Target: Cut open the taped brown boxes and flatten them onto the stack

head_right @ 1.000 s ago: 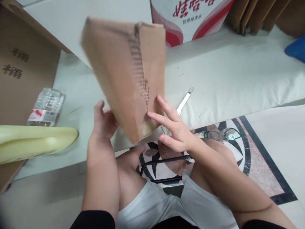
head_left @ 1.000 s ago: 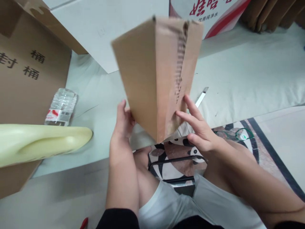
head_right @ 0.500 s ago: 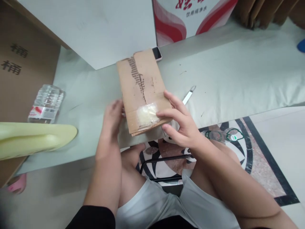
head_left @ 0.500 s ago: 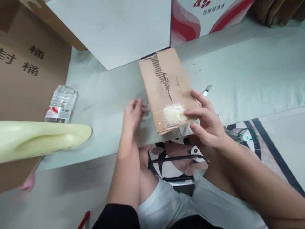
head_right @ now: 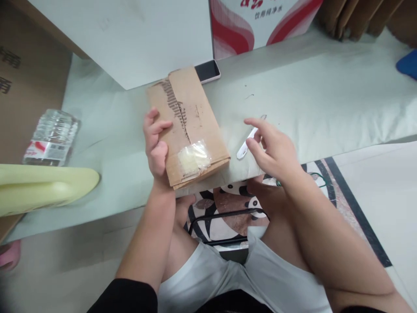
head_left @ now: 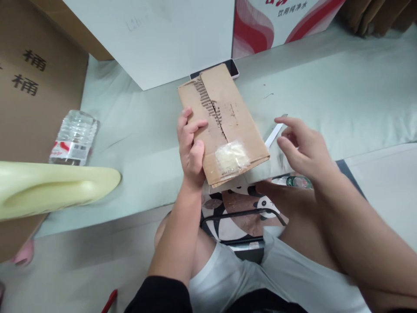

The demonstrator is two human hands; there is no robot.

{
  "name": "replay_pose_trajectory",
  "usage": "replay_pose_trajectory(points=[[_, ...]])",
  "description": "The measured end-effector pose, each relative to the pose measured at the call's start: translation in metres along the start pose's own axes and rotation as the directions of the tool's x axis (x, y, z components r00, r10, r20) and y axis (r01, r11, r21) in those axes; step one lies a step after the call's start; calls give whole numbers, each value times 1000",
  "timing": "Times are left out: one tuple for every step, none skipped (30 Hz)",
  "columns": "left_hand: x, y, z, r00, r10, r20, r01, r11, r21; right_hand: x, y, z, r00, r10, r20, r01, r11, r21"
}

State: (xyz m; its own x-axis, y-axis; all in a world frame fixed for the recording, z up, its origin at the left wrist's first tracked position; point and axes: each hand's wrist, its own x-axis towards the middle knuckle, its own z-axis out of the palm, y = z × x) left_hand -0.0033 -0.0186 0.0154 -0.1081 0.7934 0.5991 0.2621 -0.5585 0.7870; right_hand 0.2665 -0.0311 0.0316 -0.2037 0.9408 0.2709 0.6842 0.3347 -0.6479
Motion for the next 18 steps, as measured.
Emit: replay_pose_trajectory(points=[[0, -1, 0, 1000, 1, 2, -1, 1000, -8, 1, 3, -1, 995, 80, 65, -71, 990, -123], [1, -1, 0, 1000, 3, 8, -3, 1000, -17, 1, 5, 0, 980, 144, 138, -110, 967, -228], [2, -1, 0, 1000, 9, 11, -9, 1000, -25, 2, 4, 1, 961, 189, 201, -122, 944, -305], [2, 0, 0, 1000, 13, 15, -13, 999, -29, 2, 2, 2, 944, 223, 244, -126, 925, -358], [3, 1, 1, 1000, 10, 15, -10, 1000, -26, 3, 0, 4, 930, 253, 268, -135, 911, -390], [3, 2, 2, 1000, 2, 14, -2, 1000, -18, 3, -3, 5, 919, 283, 274, -159, 903, -400], [3, 4, 2, 1000, -10, 11, 10, 1000, -9, 3, -6, 5, 913, 312, 261, -198, 902, -384], [3, 5, 3, 1000, -15, 5, 15, 1000, -1, 3, -9, 5, 914, 334, 230, -247, 908, -338], [3, 7, 3, 1000, -16, 0, 16, 1000, 2, 3, -11, 5, 921, 345, 181, -295, 921, -256], [3, 7, 3, 1000, -14, -2, 14, 1000, 4, 2, -13, 4, 932, 342, 117, -326, 935, -140], [3, 8, 3, 1000, -11, 0, 11, 1000, 6, 0, -14, 2, 944, 327, 41, -328, 945, 3], [3, 9, 2, 1000, -14, 6, 14, 1000, 13, -2, -15, -1, 953, 299, -38, -290, 944, 158], [3, 9, 2, 1000, -21, 12, 21, 999, 25, -5, -15, -4, 961, 257, -99, -216, 926, 309], [3, 9, 1, 999, -32, 17, 31, 999, 38, -8, -17, -7, 971, 194, -142, -112, 888, 446], [3, 9, 1, 999, -44, 19, 43, 998, 48, -11, -18, -11, 978, 117, -172, -1, 829, 560], [2, 9, 1, 999, -48, 17, 47, 998, 52, -13, -20, -16, 980, 32, -194, 102, 758, 644], [2, 9, 1, 999, -49, 15, 48, 997, 52, -15, -23, -20, 978, -47, -205, 180, 691, 700], [2, 8, 1, 999, -48, 14, 47, 998, 51, -17, -27, -23, 971, -114, -209, 233, 637, 735]])
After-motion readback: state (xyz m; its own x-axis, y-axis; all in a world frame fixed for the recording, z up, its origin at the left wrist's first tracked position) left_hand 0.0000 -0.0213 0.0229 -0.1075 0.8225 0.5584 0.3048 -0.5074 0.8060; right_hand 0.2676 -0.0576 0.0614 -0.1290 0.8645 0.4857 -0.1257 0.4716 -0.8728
